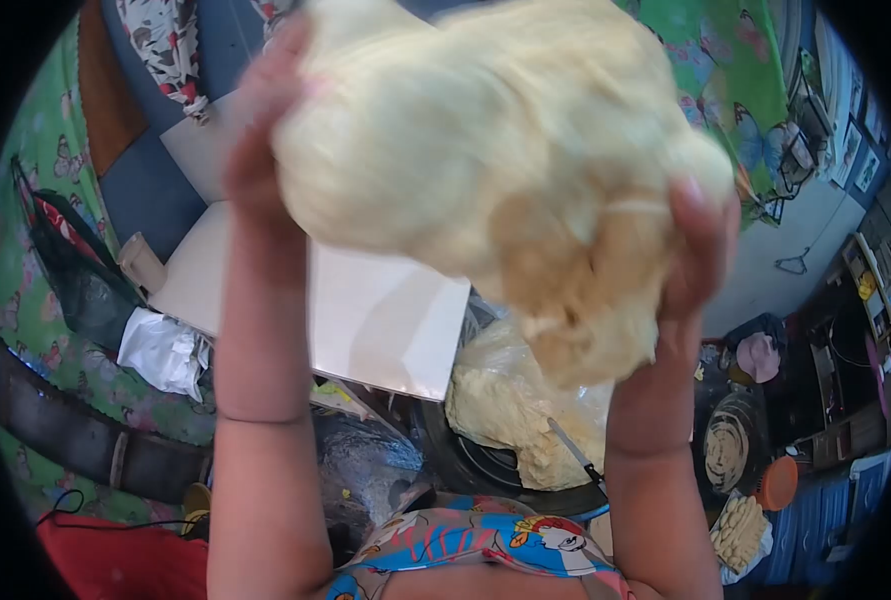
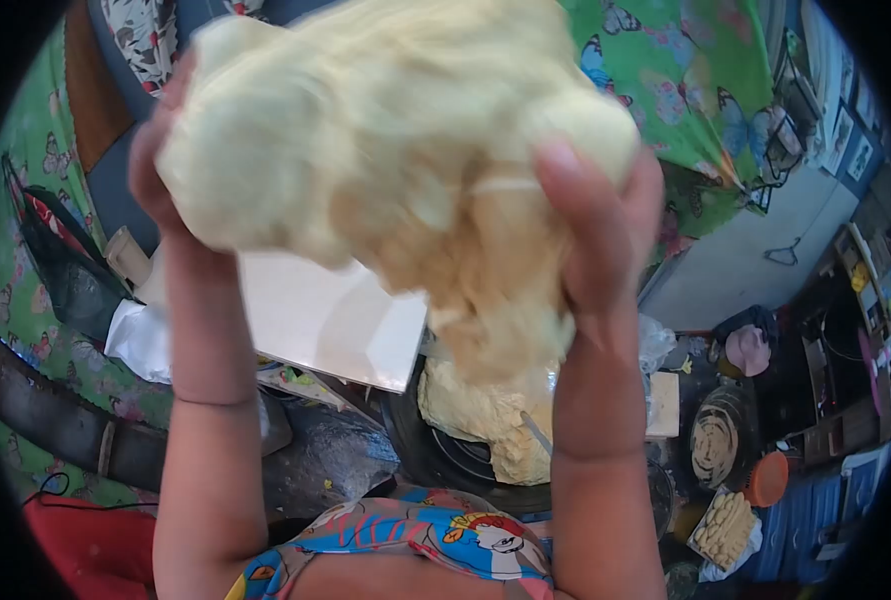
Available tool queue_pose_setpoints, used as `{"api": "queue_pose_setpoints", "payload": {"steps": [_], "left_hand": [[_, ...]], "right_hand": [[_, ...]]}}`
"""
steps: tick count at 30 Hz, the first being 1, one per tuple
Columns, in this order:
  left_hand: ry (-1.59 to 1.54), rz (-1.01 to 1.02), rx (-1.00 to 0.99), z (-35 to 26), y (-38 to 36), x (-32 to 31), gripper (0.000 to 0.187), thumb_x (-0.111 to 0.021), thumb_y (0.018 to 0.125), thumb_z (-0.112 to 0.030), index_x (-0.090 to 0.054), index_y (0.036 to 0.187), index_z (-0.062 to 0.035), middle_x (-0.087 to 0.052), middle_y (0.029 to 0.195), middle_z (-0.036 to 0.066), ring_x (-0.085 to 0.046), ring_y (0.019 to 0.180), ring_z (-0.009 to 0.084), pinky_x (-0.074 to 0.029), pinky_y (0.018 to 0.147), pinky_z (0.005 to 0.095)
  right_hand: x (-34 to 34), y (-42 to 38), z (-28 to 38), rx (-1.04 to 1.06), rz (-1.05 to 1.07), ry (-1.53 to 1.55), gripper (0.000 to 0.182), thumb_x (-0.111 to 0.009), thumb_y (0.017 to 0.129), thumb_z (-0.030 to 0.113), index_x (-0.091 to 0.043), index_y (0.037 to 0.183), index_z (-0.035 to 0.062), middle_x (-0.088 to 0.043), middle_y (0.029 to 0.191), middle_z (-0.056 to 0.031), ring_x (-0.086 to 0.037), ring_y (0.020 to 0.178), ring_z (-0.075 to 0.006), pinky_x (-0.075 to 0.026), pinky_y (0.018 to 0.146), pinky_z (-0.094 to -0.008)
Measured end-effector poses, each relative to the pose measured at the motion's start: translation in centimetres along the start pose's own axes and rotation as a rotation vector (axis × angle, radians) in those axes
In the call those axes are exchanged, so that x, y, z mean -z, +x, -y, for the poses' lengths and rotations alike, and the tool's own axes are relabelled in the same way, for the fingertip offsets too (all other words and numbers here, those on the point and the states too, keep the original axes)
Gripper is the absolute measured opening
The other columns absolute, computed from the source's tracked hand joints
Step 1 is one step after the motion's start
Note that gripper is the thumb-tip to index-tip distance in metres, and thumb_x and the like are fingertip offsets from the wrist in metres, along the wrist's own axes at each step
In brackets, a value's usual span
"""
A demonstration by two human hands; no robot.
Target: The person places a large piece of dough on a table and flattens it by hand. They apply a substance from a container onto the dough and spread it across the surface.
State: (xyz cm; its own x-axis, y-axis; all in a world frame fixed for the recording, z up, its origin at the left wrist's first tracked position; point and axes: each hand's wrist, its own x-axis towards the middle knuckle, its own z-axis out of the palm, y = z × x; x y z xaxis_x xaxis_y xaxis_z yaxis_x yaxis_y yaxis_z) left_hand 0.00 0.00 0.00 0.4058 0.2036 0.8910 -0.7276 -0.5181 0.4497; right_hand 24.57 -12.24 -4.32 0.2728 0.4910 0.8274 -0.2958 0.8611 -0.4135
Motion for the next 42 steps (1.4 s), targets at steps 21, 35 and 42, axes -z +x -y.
{"api": "queue_pose_setpoints", "payload": {"steps": [21,35,42], "left_hand": [[1.473,-0.572,0.916,-6.8,-32.5,32.9,0.046,-0.056,0.091,-0.036,-0.059,0.115,0.0029,-0.053,0.125,0.022,-0.047,0.121,0.0324,-0.036,0.101,0.0373],[1.68,0.203,1.085,8.9,-34.1,29.5,0.063,-0.044,0.089,-0.057,-0.036,0.143,-0.0252,-0.023,0.151,0.016,-0.012,0.142,0.0346,-0.006,0.113,0.0492],[1.508,0.196,1.287,10.5,-32.6,32.3,0.082,-0.051,0.075,-0.073,-0.037,0.142,-0.028,-0.013,0.154,0.016,-0.003,0.143,0.0345,0.001,0.112,0.0505]], "right_hand": [[-8.9,-9.7,-31.9,-0.762,0.767,-1.398,0.067,-0.064,0.08,0.037,-0.043,0.135,0.0055,-0.04,0.14,-0.0186,-0.036,0.132,-0.0315,-0.03,0.108,-0.0382],[-11.0,-20.3,-41.7,-0.482,0.802,-1.512,0.078,-0.047,0.08,0.066,-0.025,0.146,0.0308,-0.02,0.154,0.0001,-0.014,0.143,-0.0205,0.007,0.106,-0.0673],[-6.1,-17.5,-42.5,-0.615,0.861,-1.371,0.081,-0.047,0.076,0.073,-0.028,0.145,0.0334,-0.018,0.154,0.0023,-0.009,0.143,-0.0197,0.008,0.11,-0.0603]]}}
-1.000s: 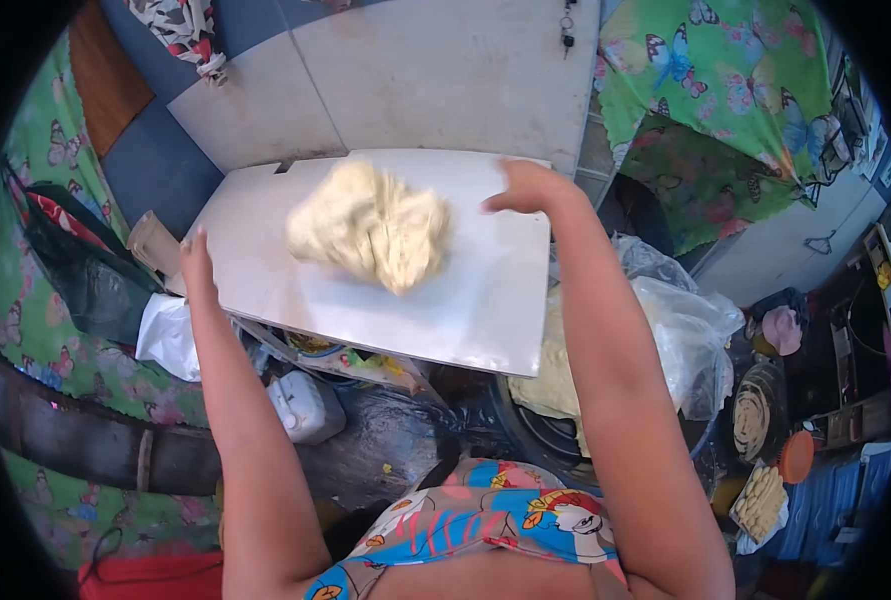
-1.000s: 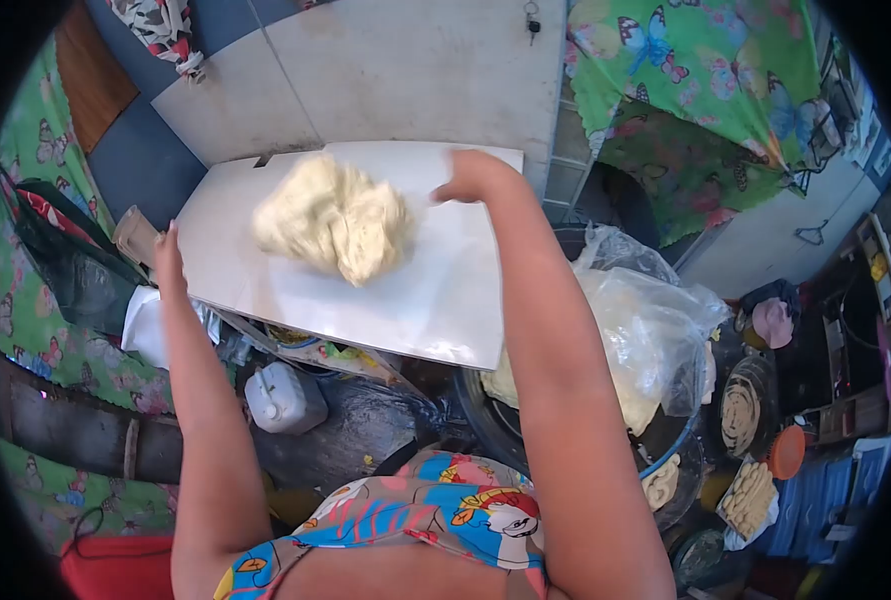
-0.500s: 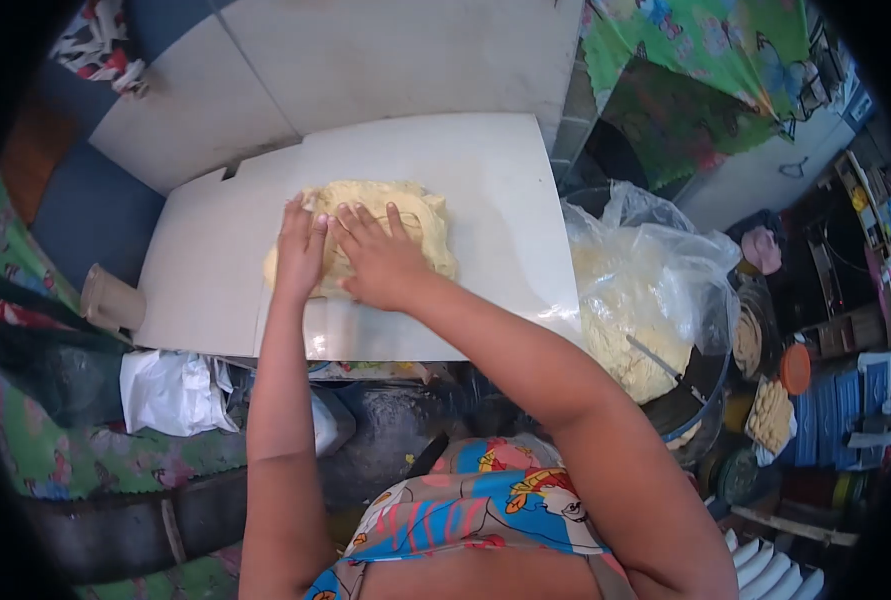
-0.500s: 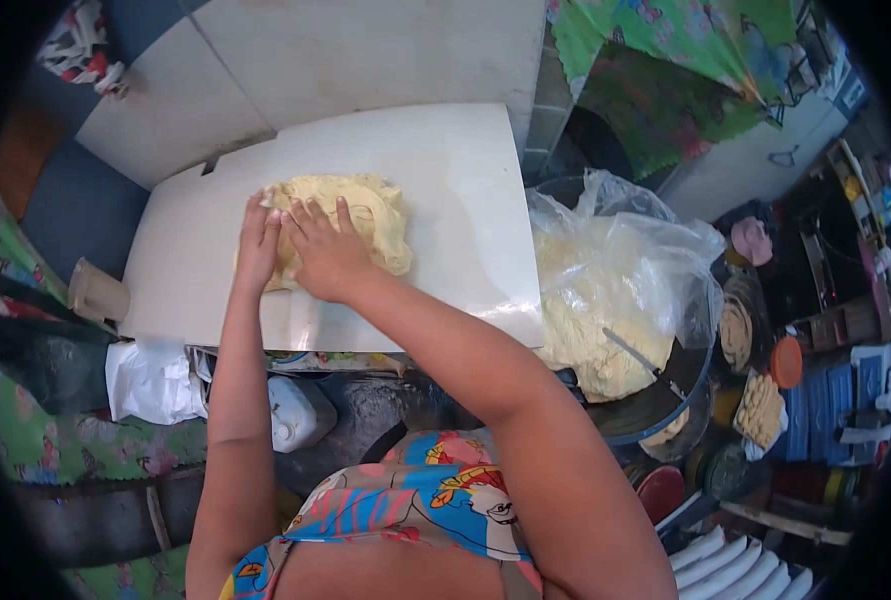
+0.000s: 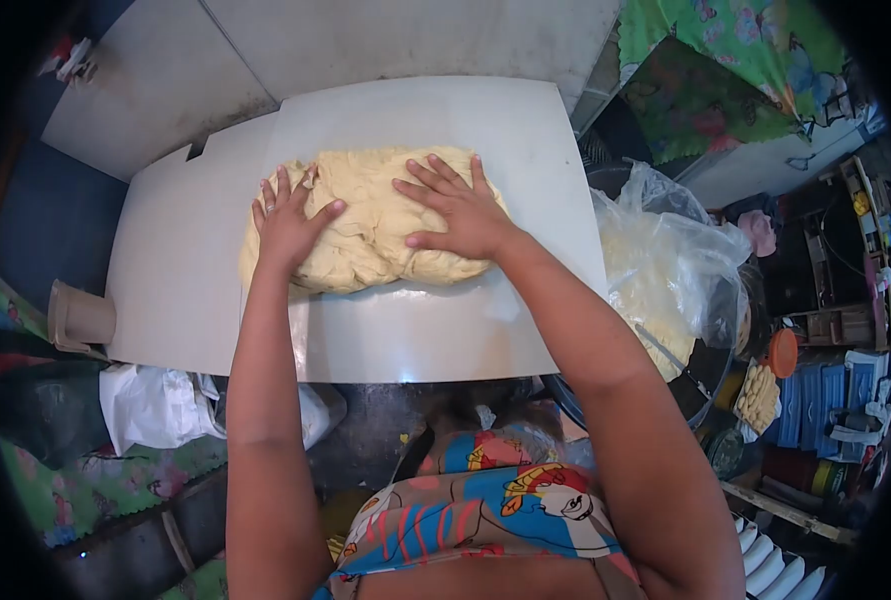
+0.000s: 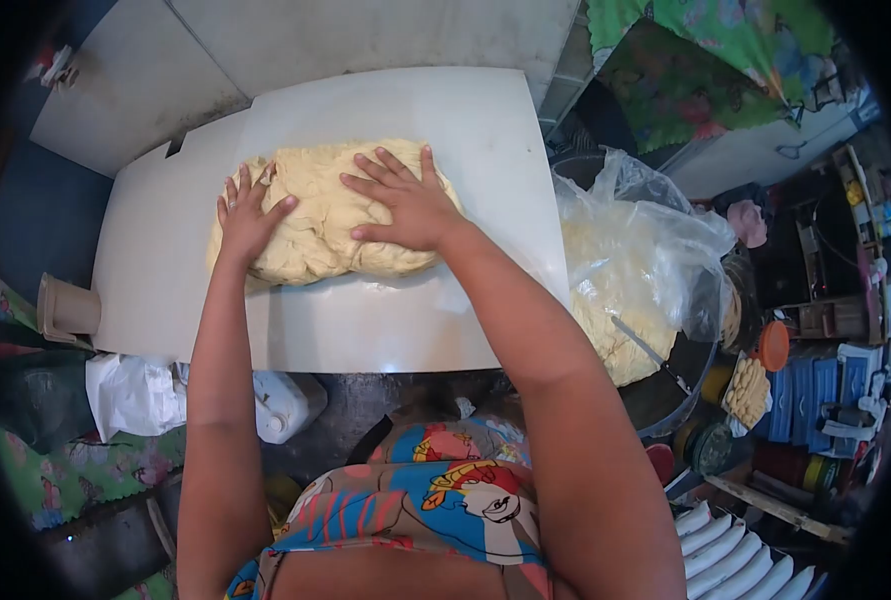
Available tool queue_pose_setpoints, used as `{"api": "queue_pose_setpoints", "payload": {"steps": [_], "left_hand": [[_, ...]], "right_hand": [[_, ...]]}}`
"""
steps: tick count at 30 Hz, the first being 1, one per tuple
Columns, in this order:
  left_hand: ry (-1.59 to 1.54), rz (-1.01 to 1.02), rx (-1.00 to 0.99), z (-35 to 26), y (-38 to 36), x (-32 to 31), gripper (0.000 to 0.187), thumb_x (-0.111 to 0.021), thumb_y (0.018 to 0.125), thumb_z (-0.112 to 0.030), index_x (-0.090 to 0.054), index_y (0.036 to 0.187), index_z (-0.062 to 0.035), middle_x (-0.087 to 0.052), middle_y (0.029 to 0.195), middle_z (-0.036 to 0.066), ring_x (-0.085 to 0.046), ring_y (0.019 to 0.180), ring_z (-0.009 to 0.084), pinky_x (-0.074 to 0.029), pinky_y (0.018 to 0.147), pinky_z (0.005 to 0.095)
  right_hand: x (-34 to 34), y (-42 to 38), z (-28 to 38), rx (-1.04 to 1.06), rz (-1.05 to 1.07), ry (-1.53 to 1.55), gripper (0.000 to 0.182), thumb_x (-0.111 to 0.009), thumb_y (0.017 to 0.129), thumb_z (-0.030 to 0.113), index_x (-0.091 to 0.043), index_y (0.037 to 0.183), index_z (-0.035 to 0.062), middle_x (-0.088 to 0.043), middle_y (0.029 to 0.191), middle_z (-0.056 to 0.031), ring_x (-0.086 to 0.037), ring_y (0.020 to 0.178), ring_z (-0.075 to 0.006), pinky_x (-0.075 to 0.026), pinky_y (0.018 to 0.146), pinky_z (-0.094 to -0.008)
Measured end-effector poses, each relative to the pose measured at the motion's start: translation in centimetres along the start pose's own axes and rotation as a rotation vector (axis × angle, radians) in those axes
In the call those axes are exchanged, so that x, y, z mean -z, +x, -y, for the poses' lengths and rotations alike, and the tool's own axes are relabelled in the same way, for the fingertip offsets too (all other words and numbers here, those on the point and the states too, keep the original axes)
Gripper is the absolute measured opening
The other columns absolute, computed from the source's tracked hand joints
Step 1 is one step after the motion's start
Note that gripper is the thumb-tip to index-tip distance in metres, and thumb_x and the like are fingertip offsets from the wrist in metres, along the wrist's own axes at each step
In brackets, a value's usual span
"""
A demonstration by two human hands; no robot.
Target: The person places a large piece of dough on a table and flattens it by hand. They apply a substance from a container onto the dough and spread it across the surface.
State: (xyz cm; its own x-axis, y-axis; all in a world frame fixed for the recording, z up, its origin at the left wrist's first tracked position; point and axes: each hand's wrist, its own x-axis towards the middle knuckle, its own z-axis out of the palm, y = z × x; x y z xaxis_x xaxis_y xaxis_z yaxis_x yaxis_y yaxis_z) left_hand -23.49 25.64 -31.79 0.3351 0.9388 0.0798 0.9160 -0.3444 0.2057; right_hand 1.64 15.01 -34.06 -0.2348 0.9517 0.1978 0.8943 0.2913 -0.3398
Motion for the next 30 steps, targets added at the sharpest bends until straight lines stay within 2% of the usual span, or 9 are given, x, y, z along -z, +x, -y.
{"api": "queue_pose_setpoints", "payload": {"steps": [5,13,15,18,19,21,28,30], "left_hand": [[-0.052,0.059,0.036,0.8,2.9,-0.2,0.083,-0.052,0.072,-0.075,-0.04,0.141,-0.0292,-0.013,0.154,0.016,0.001,0.143,0.0367,0.004,0.111,0.0547],[-0.073,0.118,0.076,1.6,7.6,-1.0,0.086,-0.054,0.068,-0.078,-0.045,0.138,-0.0279,-0.012,0.155,0.014,0.001,0.142,0.0377,0.005,0.109,0.0579],[-0.078,0.121,0.082,1.9,8.6,-1.2,0.087,-0.054,0.067,-0.079,-0.047,0.136,-0.0274,-0.013,0.155,0.013,0.0,0.142,0.0377,0.004,0.109,0.0592],[-0.085,0.122,0.094,2.1,9.8,-1.7,0.088,-0.054,0.066,-0.079,-0.048,0.136,-0.0266,-0.016,0.154,0.013,-0.002,0.142,0.0374,0.004,0.108,0.0604],[-0.085,0.123,0.094,2.2,10.2,-1.9,0.088,-0.054,0.066,-0.079,-0.048,0.136,-0.0266,-0.016,0.154,0.013,-0.002,0.142,0.0374,0.004,0.108,0.0604],[-0.082,0.105,0.1,2.3,10.8,-2.1,0.089,-0.053,0.066,-0.08,-0.048,0.135,-0.0259,-0.019,0.153,0.012,-0.003,0.142,0.037,0.003,0.108,0.0613],[-0.052,0.103,0.135,2.3,12.9,-2.6,0.091,-0.054,0.063,-0.082,-0.049,0.135,-0.0259,-0.024,0.152,0.009,-0.009,0.142,0.0344,0.0,0.107,0.062],[-0.051,0.096,0.138,2.3,13.5,-2.7,0.092,-0.054,0.062,-0.082,-0.05,0.134,-0.0254,-0.026,0.152,0.008,-0.01,0.142,0.0329,-0.001,0.107,0.062]], "right_hand": [[0.5,1.6,-2.9,-0.088,0.072,0.137,0.083,-0.052,0.075,0.071,-0.028,0.145,0.0335,-0.017,0.155,0.0014,-0.006,0.144,-0.0213,0.006,0.112,-0.0564],[0.2,4.0,-6.9,-0.145,0.077,0.299,0.077,-0.051,0.08,0.067,-0.029,0.145,0.0313,-0.016,0.155,-0.0021,-0.007,0.144,-0.0226,0.0,0.113,-0.0532],[0.1,4.4,-7.6,-0.146,0.059,0.319,0.072,-0.049,0.085,0.06,-0.03,0.145,0.0264,-0.016,0.155,-0.0057,-0.008,0.144,-0.0275,-0.004,0.113,-0.0497],[-0.2,4.8,-8.5,-0.135,0.036,0.347,0.07,-0.049,0.087,0.058,-0.031,0.145,0.0237,-0.018,0.154,-0.008,-0.01,0.143,-0.0288,-0.008,0.114,-0.0453],[-0.4,5.1,-8.9,-0.135,0.037,0.348,0.07,-0.049,0.087,0.058,-0.031,0.145,0.0237,-0.018,0.154,-0.008,-0.01,0.143,-0.0288,-0.008,0.114,-0.0453],[-0.8,5.5,-9.6,-0.146,0.017,0.386,0.074,-0.045,0.083,0.069,-0.032,0.144,0.0292,-0.017,0.155,-0.0046,-0.009,0.143,-0.0233,-0.005,0.114,-0.0522],[-1.3,6.4,-10.8,-0.163,-0.021,0.423,0.071,-0.043,0.085,0.067,-0.035,0.143,0.0274,-0.019,0.154,-0.0072,-0.01,0.143,-0.0251,-0.004,0.113,-0.0518],[-1.2,6.5,-10.9,-0.158,-0.03,0.411,0.066,-0.044,0.089,0.056,-0.035,0.143,0.0188,-0.022,0.152,-0.0137,-0.013,0.142,-0.0323,-0.006,0.114,-0.0454]]}}
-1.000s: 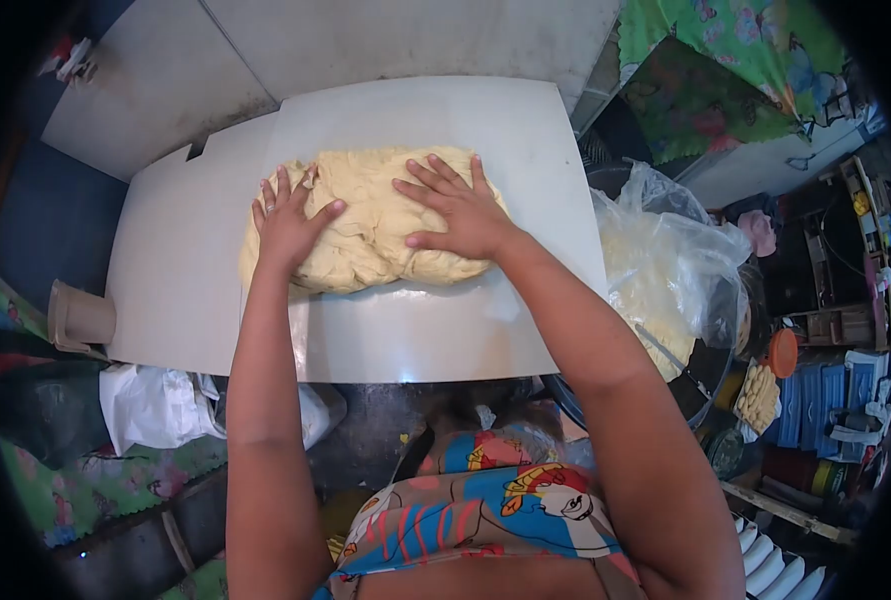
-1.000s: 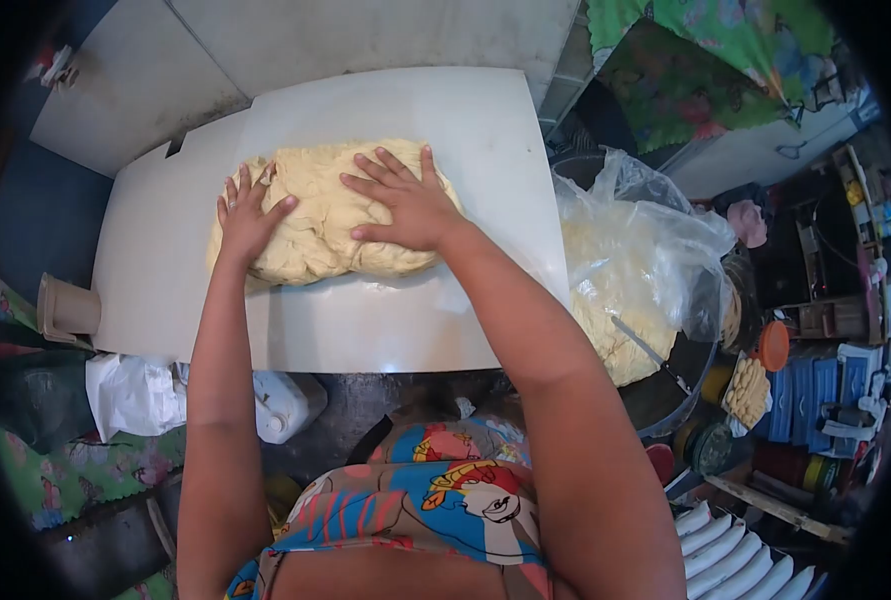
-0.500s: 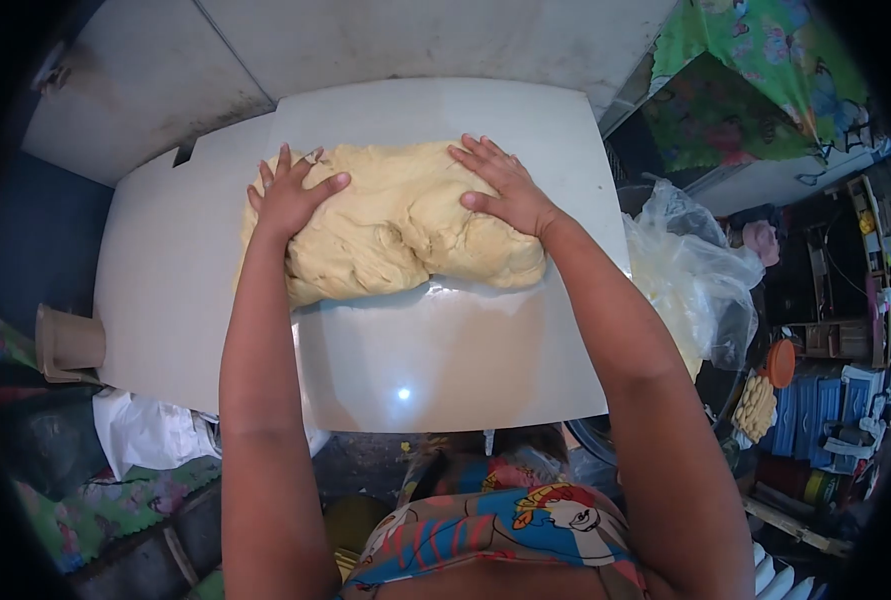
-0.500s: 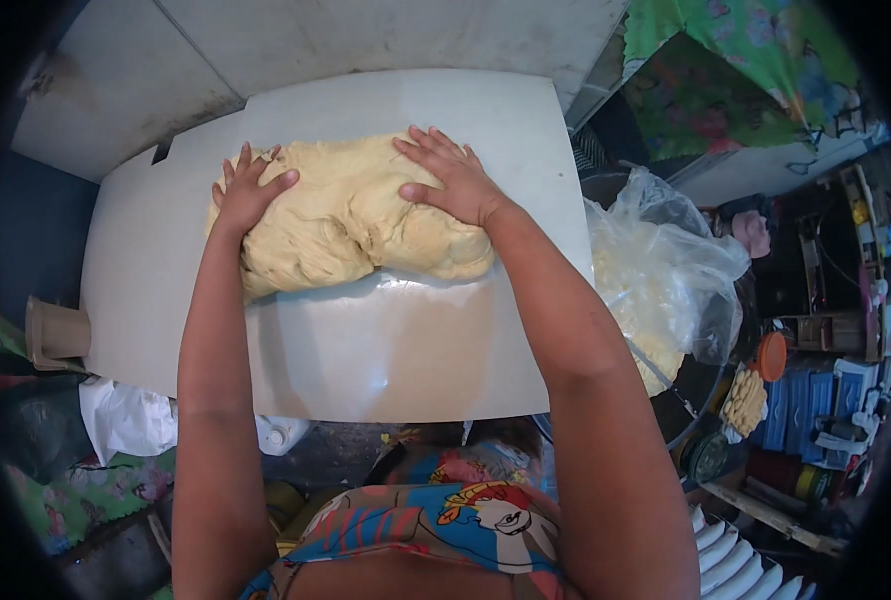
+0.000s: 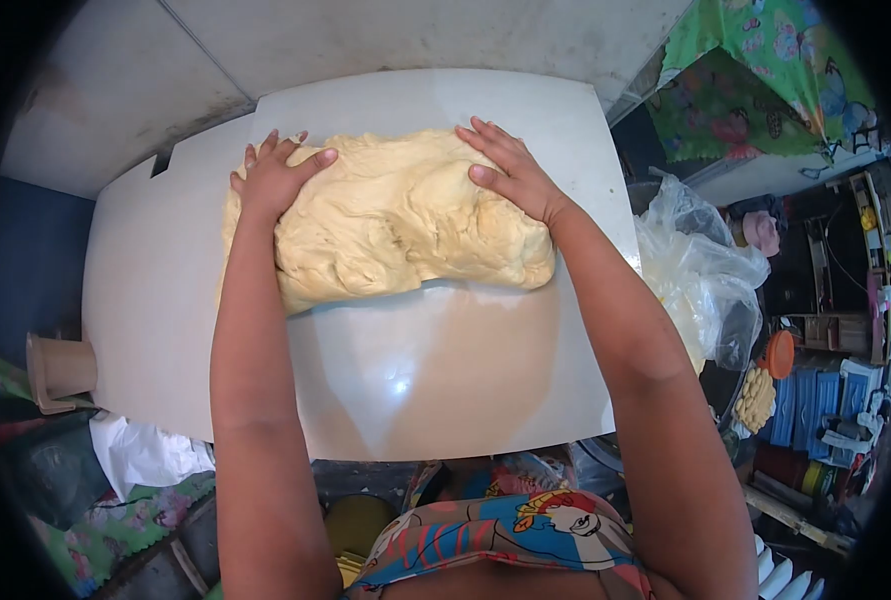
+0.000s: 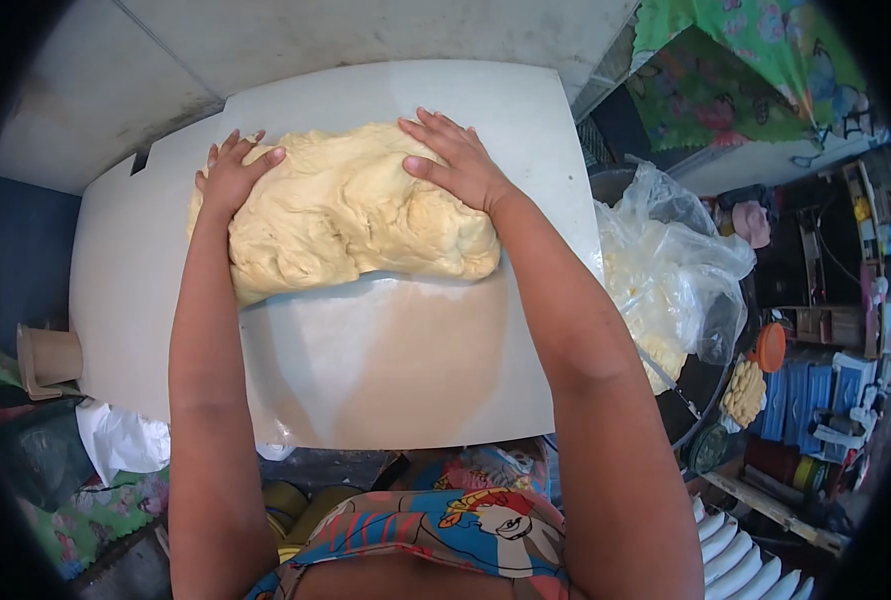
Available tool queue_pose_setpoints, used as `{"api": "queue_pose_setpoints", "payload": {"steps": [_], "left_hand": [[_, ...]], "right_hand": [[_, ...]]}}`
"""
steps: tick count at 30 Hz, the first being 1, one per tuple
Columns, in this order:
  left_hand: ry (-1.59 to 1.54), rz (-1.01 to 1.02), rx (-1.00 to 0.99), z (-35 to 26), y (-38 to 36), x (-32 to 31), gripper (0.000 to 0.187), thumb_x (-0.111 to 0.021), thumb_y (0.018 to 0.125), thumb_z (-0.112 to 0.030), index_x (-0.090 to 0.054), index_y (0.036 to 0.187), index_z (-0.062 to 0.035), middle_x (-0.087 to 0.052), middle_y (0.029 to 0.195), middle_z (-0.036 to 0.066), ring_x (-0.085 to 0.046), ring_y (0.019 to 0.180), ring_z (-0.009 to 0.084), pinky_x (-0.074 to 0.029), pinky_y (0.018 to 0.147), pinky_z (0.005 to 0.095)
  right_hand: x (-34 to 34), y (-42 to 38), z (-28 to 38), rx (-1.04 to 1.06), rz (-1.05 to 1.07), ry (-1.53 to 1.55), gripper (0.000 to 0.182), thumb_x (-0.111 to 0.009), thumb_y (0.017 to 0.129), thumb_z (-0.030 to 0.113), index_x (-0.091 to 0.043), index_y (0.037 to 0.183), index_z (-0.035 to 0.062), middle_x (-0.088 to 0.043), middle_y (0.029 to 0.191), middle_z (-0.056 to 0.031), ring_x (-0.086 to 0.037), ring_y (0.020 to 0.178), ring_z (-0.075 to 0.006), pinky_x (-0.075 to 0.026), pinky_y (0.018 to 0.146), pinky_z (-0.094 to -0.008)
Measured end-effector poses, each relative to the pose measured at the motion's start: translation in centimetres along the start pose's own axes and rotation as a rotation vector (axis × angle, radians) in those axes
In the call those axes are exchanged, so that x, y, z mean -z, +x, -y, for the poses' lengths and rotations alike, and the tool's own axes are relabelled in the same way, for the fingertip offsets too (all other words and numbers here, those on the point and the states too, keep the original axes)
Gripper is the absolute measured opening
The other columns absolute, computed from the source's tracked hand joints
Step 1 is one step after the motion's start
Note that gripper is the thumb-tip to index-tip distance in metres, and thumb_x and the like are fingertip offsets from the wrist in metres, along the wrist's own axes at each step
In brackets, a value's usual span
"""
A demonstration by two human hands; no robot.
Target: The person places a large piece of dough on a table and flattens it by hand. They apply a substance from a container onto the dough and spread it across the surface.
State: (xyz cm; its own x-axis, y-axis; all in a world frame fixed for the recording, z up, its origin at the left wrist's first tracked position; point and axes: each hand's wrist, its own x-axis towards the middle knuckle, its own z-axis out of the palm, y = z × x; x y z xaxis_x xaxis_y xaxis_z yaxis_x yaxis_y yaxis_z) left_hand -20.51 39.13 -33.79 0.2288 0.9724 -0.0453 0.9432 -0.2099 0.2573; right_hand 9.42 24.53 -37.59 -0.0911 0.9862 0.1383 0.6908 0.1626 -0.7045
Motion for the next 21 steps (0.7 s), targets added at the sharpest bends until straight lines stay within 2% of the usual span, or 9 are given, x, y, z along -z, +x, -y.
{"api": "queue_pose_setpoints", "payload": {"steps": [4,6,13,15,21], "left_hand": [[-0.008,0.002,-0.003,-0.1,0.9,-0.2,0.091,-0.055,0.062,-0.082,-0.051,0.133,-0.0252,-0.028,0.151,0.008,-0.011,0.143,0.0316,-0.002,0.107,0.062],[-0.007,-0.003,-0.003,-0.2,1.5,-0.2,0.089,-0.057,0.062,-0.08,-0.053,0.132,-0.0253,-0.03,0.15,0.008,-0.012,0.142,0.0306,-0.002,0.107,0.0617],[-0.02,0.026,0.0,-0.5,3.1,0.0,0.088,-0.06,0.061,-0.077,-0.056,0.129,-0.0216,-0.036,0.147,0.006,-0.015,0.142,0.0302,-0.002,0.108,0.0603],[0.003,0.052,-0.004,-0.7,3.6,0.1,0.081,-0.06,0.065,-0.074,-0.057,0.128,-0.0241,-0.037,0.146,0.005,-0.02,0.14,0.0263,-0.004,0.106,0.0589],[-0.031,0.017,-0.033,-0.8,4.9,-0.3,0.085,-0.062,0.062,-0.073,-0.056,0.129,-0.0214,-0.034,0.148,0.007,-0.02,0.14,0.0271,-0.005,0.106,0.0592]], "right_hand": [[0.0,0.4,-0.6,0.005,-0.012,0.015,0.065,-0.044,0.09,0.055,-0.036,0.143,0.019,-0.022,0.152,-0.0135,-0.013,0.142,-0.0324,-0.003,0.114,-0.047],[0.1,0.8,-0.7,-0.035,-0.017,0.039,0.072,-0.041,0.084,0.068,-0.038,0.142,0.0247,-0.022,0.152,-0.0106,-0.014,0.142,-0.0264,-0.002,0.114,-0.0504],[0.2,1.7,-1.4,-0.075,-0.031,0.041,0.067,-0.041,0.087,0.065,-0.041,0.14,0.0242,-0.024,0.152,-0.0112,-0.015,0.142,-0.0258,0.001,0.114,-0.0481],[0.4,2.0,-1.6,-0.1,-0.034,0.045,0.065,-0.041,0.088,0.063,-0.042,0.14,0.0242,-0.025,0.151,-0.0114,-0.015,0.142,-0.0252,0.003,0.114,-0.0476],[0.6,2.9,-2.3,-0.126,-0.032,0.027,0.063,-0.041,0.088,0.062,-0.044,0.138,0.0239,-0.028,0.15,-0.0118,-0.016,0.142,-0.025,0.004,0.114,-0.0472]]}}
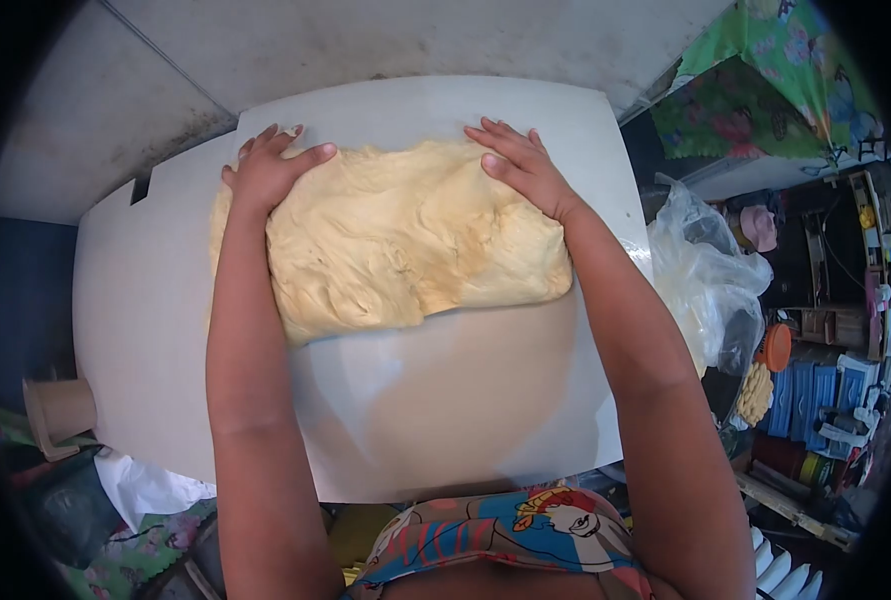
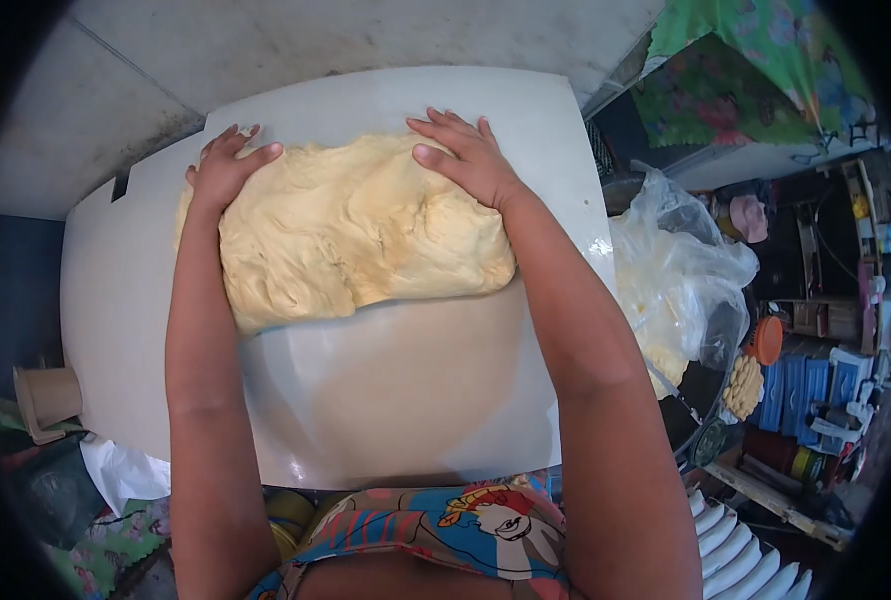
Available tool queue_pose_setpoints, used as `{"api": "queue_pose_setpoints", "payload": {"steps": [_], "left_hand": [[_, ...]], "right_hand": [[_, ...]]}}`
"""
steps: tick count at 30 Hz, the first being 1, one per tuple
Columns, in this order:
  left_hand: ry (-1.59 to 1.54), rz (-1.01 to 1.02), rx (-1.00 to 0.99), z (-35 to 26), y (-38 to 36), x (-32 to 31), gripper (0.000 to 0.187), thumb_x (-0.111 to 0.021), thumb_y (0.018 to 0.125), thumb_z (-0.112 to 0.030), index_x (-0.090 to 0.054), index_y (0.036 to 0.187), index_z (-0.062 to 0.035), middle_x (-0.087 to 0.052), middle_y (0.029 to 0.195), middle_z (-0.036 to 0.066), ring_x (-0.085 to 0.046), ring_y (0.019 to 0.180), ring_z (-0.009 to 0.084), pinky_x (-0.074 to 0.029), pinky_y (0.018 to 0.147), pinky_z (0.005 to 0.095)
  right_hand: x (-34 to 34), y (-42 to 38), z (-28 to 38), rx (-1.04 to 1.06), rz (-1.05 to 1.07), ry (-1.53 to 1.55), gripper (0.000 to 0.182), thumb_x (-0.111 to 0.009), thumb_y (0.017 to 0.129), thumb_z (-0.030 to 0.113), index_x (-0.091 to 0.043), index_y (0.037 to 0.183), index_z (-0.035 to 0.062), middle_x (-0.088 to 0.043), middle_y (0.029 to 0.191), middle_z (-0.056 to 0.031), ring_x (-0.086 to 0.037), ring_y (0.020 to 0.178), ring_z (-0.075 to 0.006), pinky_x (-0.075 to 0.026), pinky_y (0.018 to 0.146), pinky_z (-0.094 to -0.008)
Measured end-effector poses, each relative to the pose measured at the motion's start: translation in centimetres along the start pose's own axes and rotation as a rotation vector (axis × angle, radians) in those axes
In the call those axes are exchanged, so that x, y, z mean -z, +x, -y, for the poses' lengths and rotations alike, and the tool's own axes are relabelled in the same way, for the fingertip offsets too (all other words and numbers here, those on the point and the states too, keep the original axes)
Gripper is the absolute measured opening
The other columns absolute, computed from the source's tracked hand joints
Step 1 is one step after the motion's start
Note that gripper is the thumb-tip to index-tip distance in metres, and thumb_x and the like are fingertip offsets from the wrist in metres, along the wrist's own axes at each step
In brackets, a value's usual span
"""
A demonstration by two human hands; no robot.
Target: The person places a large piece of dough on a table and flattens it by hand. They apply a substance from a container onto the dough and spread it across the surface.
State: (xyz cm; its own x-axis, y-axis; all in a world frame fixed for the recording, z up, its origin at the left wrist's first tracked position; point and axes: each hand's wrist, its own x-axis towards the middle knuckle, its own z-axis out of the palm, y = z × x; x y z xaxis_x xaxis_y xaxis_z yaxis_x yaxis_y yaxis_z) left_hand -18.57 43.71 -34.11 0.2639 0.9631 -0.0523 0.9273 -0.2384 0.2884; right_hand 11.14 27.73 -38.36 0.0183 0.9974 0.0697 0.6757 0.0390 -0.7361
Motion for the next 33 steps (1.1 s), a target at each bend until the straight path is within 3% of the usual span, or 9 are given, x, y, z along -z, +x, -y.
{"api": "queue_pose_setpoints", "payload": {"steps": [7,12,13,15,17,22,27,29,33], "left_hand": [[-0.032,-0.093,-0.051,0.2,2.1,-1.1,0.105,-0.065,0.057,-0.076,-0.039,0.141,-0.0181,-0.025,0.151,0.014,-0.018,0.141,0.0305,-0.007,0.106,0.0618],[-0.288,-0.697,-0.256,1.2,2.2,-0.9,0.083,-0.055,0.079,-0.064,-0.036,0.141,-0.0125,-0.024,0.15,0.017,-0.02,0.14,0.034,-0.012,0.108,0.0551],[-0.277,-0.695,-0.245,1.3,1.1,-0.5,0.083,-0.055,0.079,-0.064,-0.036,0.141,-0.0125,-0.024,0.15,0.017,-0.02,0.14,0.034,-0.012,0.108,0.0551],[-0.25,-0.75,-0.483,0.0,-1.2,0.1,0.074,-0.048,0.086,-0.06,-0.034,0.142,-0.0125,-0.022,0.151,0.017,-0.019,0.14,0.0344,-0.013,0.11,0.052],[0.021,-0.562,-0.632,-2.1,-4.7,-0.4,0.071,-0.05,0.088,-0.054,-0.035,0.141,-0.01,-0.023,0.151,0.016,-0.018,0.14,0.0341,-0.017,0.109,0.0489],[0.142,-0.269,-0.569,-4.6,-12.2,-2.0,0.091,-0.04,0.08,-0.073,-0.024,0.147,-0.014,-0.016,0.153,0.015,-0.012,0.142,0.0331,-0.007,0.112,0.0533],[0.176,-0.181,-0.515,-5.3,-17.3,-2.7,0.097,-0.044,0.077,-0.073,-0.018,0.148,-0.012,-0.015,0.153,0.016,-0.012,0.142,0.0328,-0.007,0.113,0.0505],[0.135,-0.171,-0.503,-5.3,-18.0,-3.0,0.095,-0.045,0.078,-0.073,-0.02,0.148,-0.0134,-0.017,0.153,0.015,-0.015,0.142,0.0315,-0.008,0.113,0.0502],[0.085,-0.187,-0.462,-5.0,-16.9,-2.8,0.088,-0.047,0.078,-0.071,-0.027,0.146,-0.0199,-0.025,0.151,0.013,-0.021,0.14,0.0286,-0.01,0.113,0.0503]], "right_hand": [[0.1,1.6,-0.5,-0.079,-0.012,-0.023,0.064,-0.042,0.087,0.063,-0.047,0.136,0.0227,-0.029,0.15,-0.0118,-0.017,0.142,-0.0251,0.003,0.113,-0.0477],[-0.4,2.9,-1.9,-0.132,-0.142,-0.188,0.063,-0.042,0.088,0.061,-0.047,0.136,0.021,-0.029,0.149,-0.0131,-0.019,0.141,-0.0228,-0.001,0.114,-0.0479],[-0.3,3.1,-2.0,-0.139,-0.167,-0.188,0.065,-0.04,0.087,0.061,-0.048,0.136,0.0188,-0.028,0.15,-0.0137,-0.02,0.141,-0.0226,-0.004,0.114,-0.0463],[-0.3,3.2,-1.9,-0.166,-0.172,-0.189,0.066,-0.039,0.087,0.062,-0.049,0.135,0.0182,-0.028,0.15,-0.0136,-0.02,0.141,-0.023,-0.004,0.114,-0.0453],[0.1,3.4,-1.9,-0.199,-0.189,-0.192,0.067,-0.038,0.087,0.063,-0.049,0.135,0.0176,-0.028,0.15,-0.0135,-0.02,0.141,-0.0233,-0.005,0.114,-0.0444],[-0.1,4.0,-2.2,-0.278,-0.237,-0.302,0.066,-0.037,0.086,0.063,-0.051,0.134,0.0182,-0.031,0.148,-0.0133,-0.021,0.14,-0.0241,-0.006,0.115,-0.0439],[0.0,4.2,-3.7,-0.18,-0.285,-0.302,0.063,-0.045,0.086,0.057,-0.052,0.131,0.0138,-0.033,0.146,-0.0191,-0.032,0.135,-0.0292,-0.019,0.111,-0.0424],[-0.4,3.2,-3.7,-0.066,-0.493,-0.249,0.058,-0.052,0.087,0.049,-0.051,0.13,0.0108,-0.038,0.141,-0.0204,-0.038,0.129,-0.0327,-0.029,0.106,-0.0422],[-0.4,0.5,-1.7,0.088,-0.603,-0.268,0.052,-0.057,0.088,0.04,-0.051,0.13,0.01,-0.042,0.137,-0.0196,-0.04,0.127,-0.0354,-0.033,0.104,-0.0436]]}}
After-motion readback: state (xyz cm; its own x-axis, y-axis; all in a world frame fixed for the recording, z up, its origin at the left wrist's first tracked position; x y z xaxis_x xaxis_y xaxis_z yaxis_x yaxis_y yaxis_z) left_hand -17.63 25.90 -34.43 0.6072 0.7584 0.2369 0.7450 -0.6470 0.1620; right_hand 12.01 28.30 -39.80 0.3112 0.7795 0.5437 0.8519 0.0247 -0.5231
